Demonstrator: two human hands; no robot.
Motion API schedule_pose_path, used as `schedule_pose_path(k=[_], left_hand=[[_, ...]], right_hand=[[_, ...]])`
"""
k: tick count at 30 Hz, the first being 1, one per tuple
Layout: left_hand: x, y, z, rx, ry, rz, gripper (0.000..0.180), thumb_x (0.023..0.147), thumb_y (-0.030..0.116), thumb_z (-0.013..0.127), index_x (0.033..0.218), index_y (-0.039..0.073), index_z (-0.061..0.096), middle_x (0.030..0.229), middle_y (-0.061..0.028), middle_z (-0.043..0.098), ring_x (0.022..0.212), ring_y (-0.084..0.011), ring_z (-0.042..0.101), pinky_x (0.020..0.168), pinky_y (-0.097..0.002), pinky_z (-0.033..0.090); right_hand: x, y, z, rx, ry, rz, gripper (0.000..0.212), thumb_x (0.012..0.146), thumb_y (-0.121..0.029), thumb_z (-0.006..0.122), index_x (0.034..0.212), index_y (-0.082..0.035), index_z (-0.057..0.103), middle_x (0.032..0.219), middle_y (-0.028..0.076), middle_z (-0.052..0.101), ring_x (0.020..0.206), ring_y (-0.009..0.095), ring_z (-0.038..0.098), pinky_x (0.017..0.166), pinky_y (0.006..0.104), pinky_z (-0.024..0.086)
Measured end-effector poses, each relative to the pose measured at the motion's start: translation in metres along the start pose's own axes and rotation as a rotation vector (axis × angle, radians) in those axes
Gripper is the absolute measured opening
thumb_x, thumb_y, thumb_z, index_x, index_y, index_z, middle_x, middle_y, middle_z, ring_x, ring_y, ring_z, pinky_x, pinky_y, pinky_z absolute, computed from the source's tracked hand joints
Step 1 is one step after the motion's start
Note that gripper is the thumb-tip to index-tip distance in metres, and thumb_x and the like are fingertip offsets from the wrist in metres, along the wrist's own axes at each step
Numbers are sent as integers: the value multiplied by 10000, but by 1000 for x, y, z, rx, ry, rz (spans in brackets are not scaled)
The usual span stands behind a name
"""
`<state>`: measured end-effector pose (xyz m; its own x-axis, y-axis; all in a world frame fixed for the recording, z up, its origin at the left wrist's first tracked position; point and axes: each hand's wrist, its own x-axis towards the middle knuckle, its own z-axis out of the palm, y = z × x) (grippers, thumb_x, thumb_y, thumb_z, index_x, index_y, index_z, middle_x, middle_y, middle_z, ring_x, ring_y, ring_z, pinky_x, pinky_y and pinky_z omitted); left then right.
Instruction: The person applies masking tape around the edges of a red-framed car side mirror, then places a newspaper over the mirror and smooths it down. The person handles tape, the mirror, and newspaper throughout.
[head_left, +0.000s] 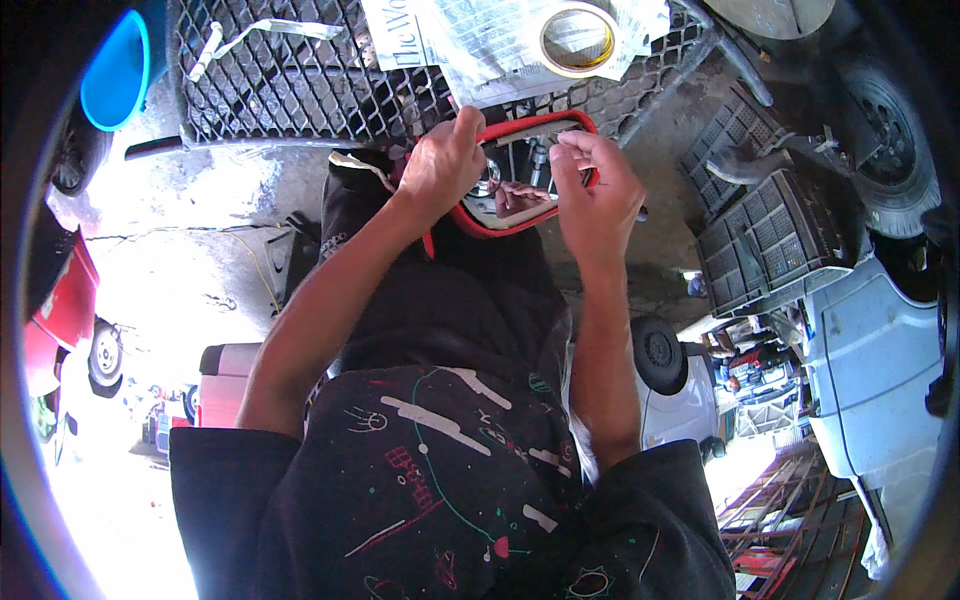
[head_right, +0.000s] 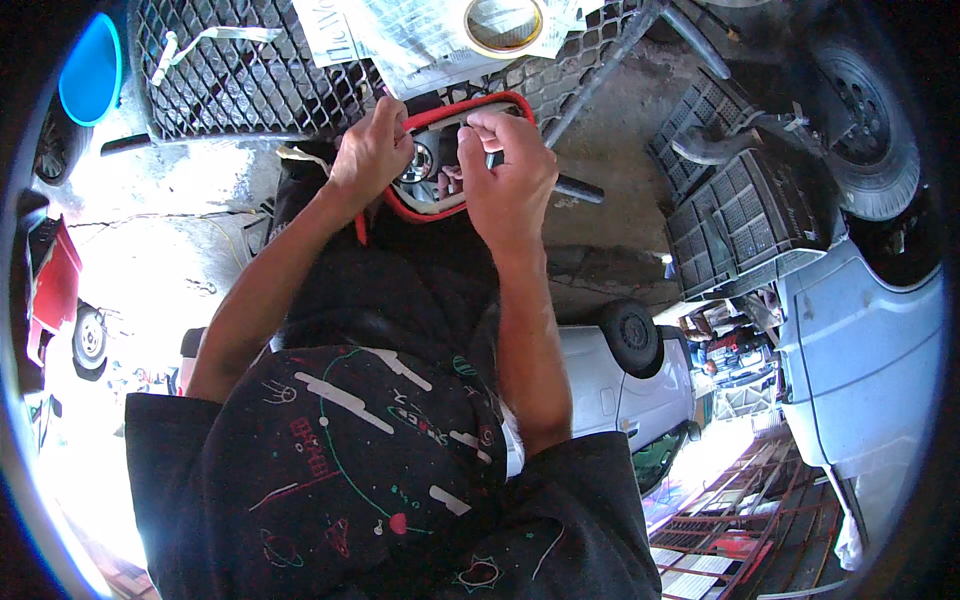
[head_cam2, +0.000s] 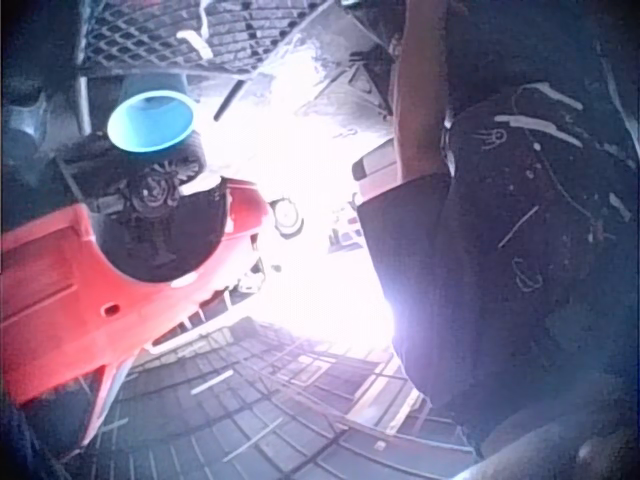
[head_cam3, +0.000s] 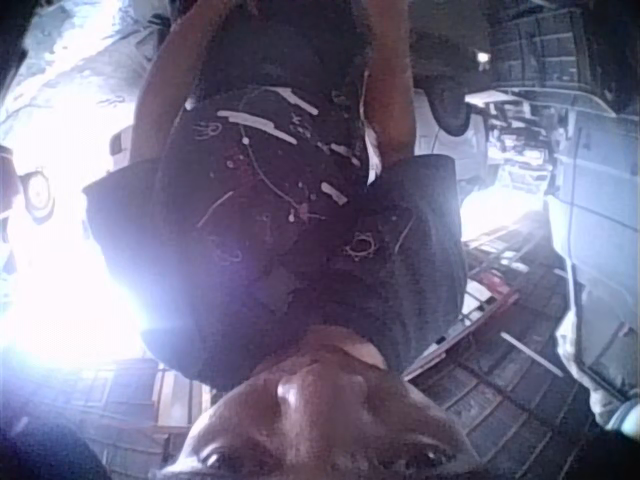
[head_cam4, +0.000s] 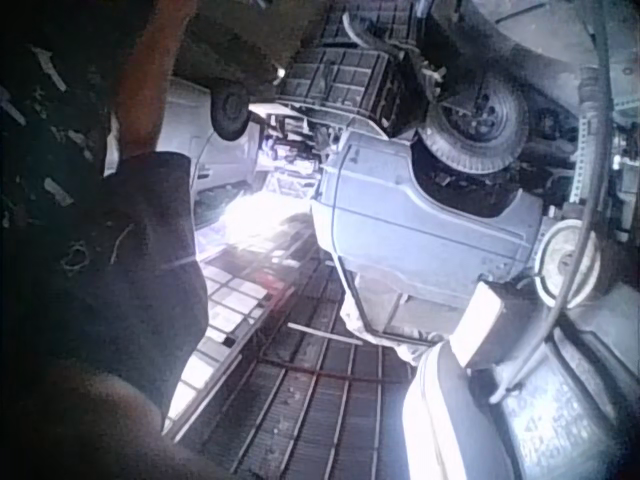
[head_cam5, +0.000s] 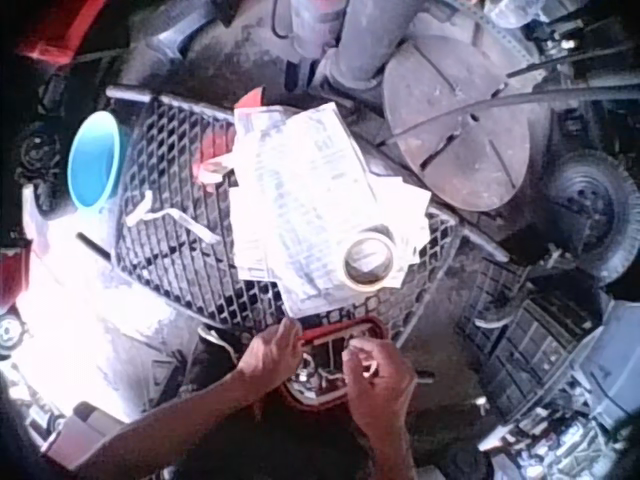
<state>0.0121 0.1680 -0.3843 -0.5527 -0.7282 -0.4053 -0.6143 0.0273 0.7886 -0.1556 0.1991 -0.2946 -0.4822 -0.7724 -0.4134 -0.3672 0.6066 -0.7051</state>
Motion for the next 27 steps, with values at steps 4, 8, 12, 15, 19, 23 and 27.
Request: schedule_pose_path(k=[4, 8, 12, 15, 19, 23, 27], left_hand=[[0, 3, 2, 7, -19, -27, 342, 748, -28, 588, 1022, 76, 412, 688, -200, 574, 664, -406, 606, 588, -504, 482], [3, 5, -2, -9, -91, -108, 303, 779, -13, 559, 1030, 63, 408, 692, -214, 573, 688, -431, 602, 605, -519, 477], [7, 6, -9, 22, -181, -100, 267, 807, 0, 534, 1045, 50, 422, 719, -228, 584, 730, -445, 607, 623, -526, 474], [9, 6, -14, 22, -205, -66, 275, 809, -2, 537, 1062, 40, 437, 736, -229, 596, 756, -438, 618, 635, -516, 484], [14, 5, -14, -27, -190, -136, 345, 770, -24, 593, 1079, 25, 449, 744, -221, 621, 755, -410, 642, 644, -476, 513], [18, -1, -16, -114, -202, -271, 420, 739, 47, 716, 1082, 24, 475, 762, -148, 661, 712, -300, 679, 634, -365, 539], [19, -4, -15, -84, -169, -185, 431, 729, 66, 726, 1084, 25, 486, 743, -133, 661, 699, -277, 679, 627, -350, 536]], right_hand=[[-1, 0, -1, 20, 8, 14, 113, 788, -63, 672, 882, -3, 655, 801, 126, 671, 692, 230, 667, 638, 329, 519], [-2, 5, -3, 11, -6, 12, 124, 798, -66, 674, 904, -2, 661, 822, 124, 675, 697, 209, 659, 632, 315, 512], [7, 25, 3, -73, -138, -142, 168, 788, -48, 669, 955, -35, 683, 843, 104, 675, 729, 207, 654, 619, 302, 507], [10, 42, 20, -244, -268, -313, 219, 756, -40, 659, 966, -92, 698, 852, 82, 662, 772, 237, 649, 638, 342, 494], [0, 57, 43, -415, -283, -390, 247, 739, -71, 655, 962, -160, 713, 888, 30, 643, 834, 226, 619, 710, 399, 430], [-1, 66, 54, -358, -330, -421, 236, 762, -88, 650, 949, -215, 718, 873, -16, 623, 858, 189, 598, 742, 409, 378], [5, 75, 56, -354, -350, -456, 222, 764, -96, 654, 933, -225, 719, 862, -24, 622, 859, 178, 593, 759, 408, 365]])
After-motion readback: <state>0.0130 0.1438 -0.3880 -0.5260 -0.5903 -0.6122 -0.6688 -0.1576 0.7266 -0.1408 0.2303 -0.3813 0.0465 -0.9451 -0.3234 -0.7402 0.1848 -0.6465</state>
